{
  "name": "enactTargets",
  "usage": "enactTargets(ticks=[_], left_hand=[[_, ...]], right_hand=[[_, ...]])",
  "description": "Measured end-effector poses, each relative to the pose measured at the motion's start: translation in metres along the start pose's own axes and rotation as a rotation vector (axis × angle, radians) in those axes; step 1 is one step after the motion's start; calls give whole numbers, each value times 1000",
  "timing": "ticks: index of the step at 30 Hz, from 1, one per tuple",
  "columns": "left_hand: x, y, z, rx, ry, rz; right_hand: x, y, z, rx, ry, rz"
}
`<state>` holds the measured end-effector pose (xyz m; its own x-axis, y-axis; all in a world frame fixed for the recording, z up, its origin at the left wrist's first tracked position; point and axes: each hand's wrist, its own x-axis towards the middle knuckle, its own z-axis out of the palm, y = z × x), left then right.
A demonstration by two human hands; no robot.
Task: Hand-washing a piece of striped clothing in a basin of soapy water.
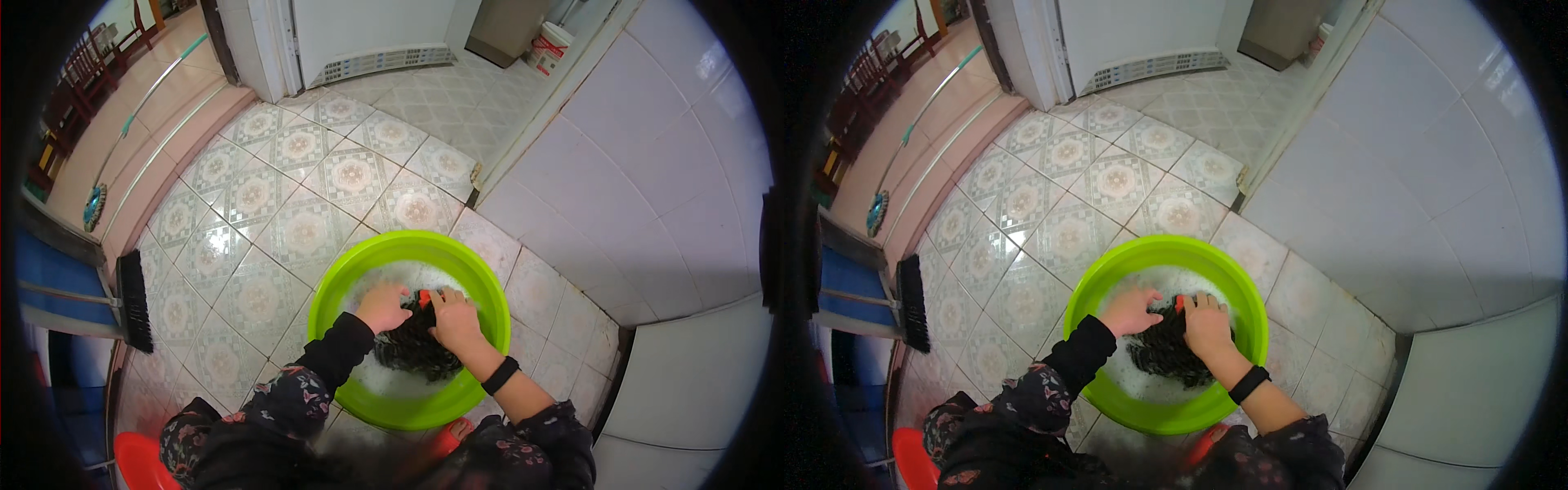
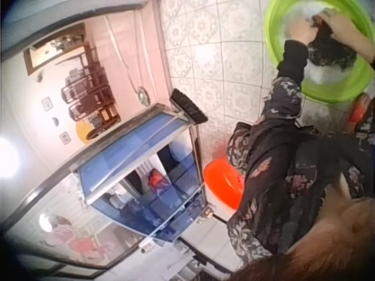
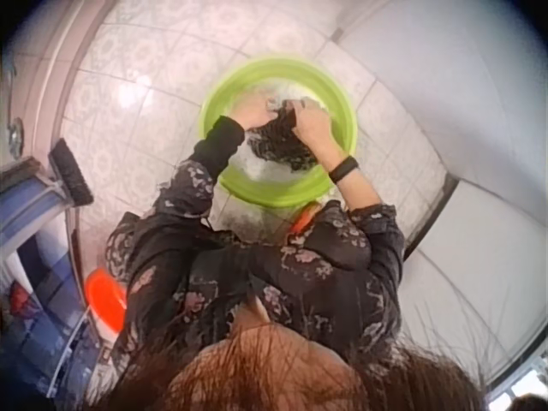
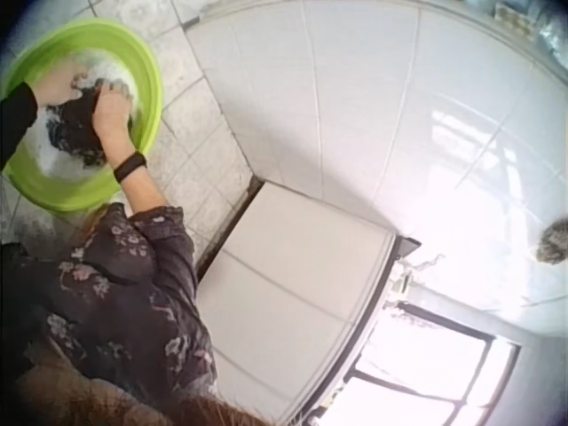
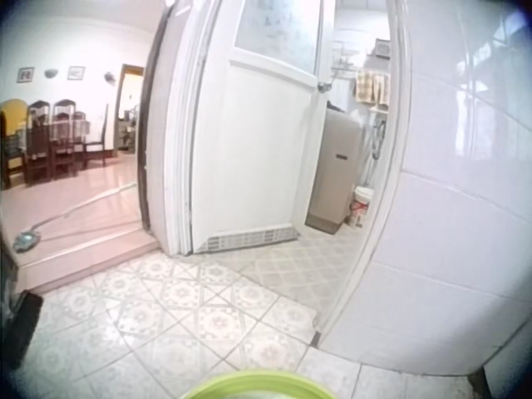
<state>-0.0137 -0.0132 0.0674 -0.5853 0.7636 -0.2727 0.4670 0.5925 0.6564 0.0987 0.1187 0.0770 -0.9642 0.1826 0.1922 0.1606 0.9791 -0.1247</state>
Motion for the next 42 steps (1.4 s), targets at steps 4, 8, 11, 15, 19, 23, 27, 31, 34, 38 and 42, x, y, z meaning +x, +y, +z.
enactTargets(ticks=[4,8,11,15,19,23,27,31,34,38,42], left_hand=[[-2,4,1,-87,-40,35],[-7,7,7,-211,11,184],[-1,11,11,-332,30,294],[-2,3,8,-159,-166,217],[6,9,-22,85,-163,-177],[10,4,-27,-751,3,-259],[12,-5,-27,-651,-85,-311],[8,-6,-15,-908,-78,-347],[3,-10,-17,-553,92,-128],[0,-7,-19,-150,-153,-42],[-2,-10,3,-1062,-308,111]], right_hand=[[-3,32,-3,314,-344,230],[27,25,-71,1538,-187,667],[29,14,-102,1787,-137,575],[22,6,-143,1980,-21,521],[19,47,-112,1607,91,520],[12,16,-83,432,163,354],[6,-21,-45,397,-97,-166],[-21,-34,10,146,-322,-136],[-24,-11,29,181,-279,-105],[-7,8,-3,1522,-133,529],[29,-15,-90,1983,-102,620]])
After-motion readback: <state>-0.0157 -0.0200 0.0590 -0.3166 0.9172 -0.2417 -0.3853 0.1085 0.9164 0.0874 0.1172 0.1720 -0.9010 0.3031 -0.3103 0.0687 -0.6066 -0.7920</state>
